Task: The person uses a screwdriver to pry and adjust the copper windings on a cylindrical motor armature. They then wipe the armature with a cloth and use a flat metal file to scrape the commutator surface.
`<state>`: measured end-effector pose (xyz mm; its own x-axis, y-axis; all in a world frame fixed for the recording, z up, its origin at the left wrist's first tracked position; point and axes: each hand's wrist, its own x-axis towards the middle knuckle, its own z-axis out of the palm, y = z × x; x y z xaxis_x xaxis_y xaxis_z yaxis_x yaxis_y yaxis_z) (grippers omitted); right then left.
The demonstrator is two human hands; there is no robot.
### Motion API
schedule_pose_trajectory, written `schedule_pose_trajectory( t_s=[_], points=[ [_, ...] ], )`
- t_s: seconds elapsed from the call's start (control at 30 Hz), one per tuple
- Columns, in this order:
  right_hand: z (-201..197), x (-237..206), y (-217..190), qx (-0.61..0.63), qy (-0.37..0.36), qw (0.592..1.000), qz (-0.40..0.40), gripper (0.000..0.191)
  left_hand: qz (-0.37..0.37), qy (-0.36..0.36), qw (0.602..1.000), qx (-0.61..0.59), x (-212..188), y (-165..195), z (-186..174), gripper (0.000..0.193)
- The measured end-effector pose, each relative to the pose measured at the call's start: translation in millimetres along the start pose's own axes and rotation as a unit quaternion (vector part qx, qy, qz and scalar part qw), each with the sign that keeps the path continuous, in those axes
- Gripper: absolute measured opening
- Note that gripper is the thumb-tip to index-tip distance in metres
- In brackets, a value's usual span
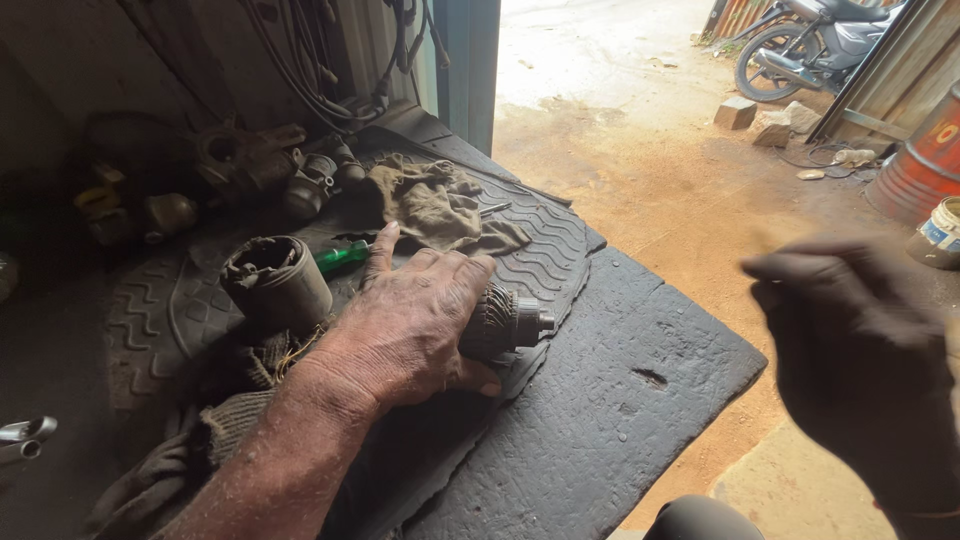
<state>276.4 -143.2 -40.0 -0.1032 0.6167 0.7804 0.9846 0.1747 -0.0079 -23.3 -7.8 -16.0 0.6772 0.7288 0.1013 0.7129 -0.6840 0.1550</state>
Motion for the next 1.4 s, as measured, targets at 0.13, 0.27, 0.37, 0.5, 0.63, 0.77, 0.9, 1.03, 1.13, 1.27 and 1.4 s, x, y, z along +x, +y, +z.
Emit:
schedule_pose_trajectory(
  t_s=[0.13,0.27,0.37,0.5,0.63,0.77,0.9,1.03,1.13,1.27,1.4],
  points=[
    [3,8,-14,0.045,-0.110,0.993,0.024,0.038,-0.065,-0.102,0.992,0.022,-1,4,-7,0.095],
    [8,14,-24,0.018,-0.255,0.959,0.124,0.038,-0.069,-0.161,0.984,0.024,9,8,-23,0.088],
    [16,16,-27,0.120,-0.269,0.951,0.093,0.022,-0.070,-0.216,0.973,0.032,23,6,-31,0.086],
    [38,21,-31,0.240,-0.225,0.939,0.101,0.034,-0.022,-0.154,0.988,-0.022,26,-3,-16,0.105],
    [48,23,-37,0.223,-0.252,0.930,0.146,0.048,0.069,0.032,0.997,0.003,19,-17,14,0.125],
    [55,34,-45,0.226,-0.195,0.950,0.087,0.033,0.079,0.046,0.995,0.036,28,-33,27,0.092],
    [58,42,-58,0.121,-0.185,0.973,0.066,0.036,0.095,0.194,0.973,-0.083,39,-35,34,0.054],
    [65,50,-63,0.120,-0.157,0.978,0.069,0.024,0.108,0.199,0.968,-0.107,49,-42,36,0.043],
    [71,53,-64,0.087,-0.120,0.989,0.026,0.022,0.128,0.145,0.973,-0.127,58,-50,35,0.040],
    [73,51,-66,0.100,-0.135,0.983,0.070,0.022,0.177,0.163,0.962,-0.131,65,-54,38,0.038],
    [75,51,-68,0.034,-0.220,0.963,0.153,0.035,0.177,0.195,0.957,-0.124,61,-55,42,0.036]
  ],
)
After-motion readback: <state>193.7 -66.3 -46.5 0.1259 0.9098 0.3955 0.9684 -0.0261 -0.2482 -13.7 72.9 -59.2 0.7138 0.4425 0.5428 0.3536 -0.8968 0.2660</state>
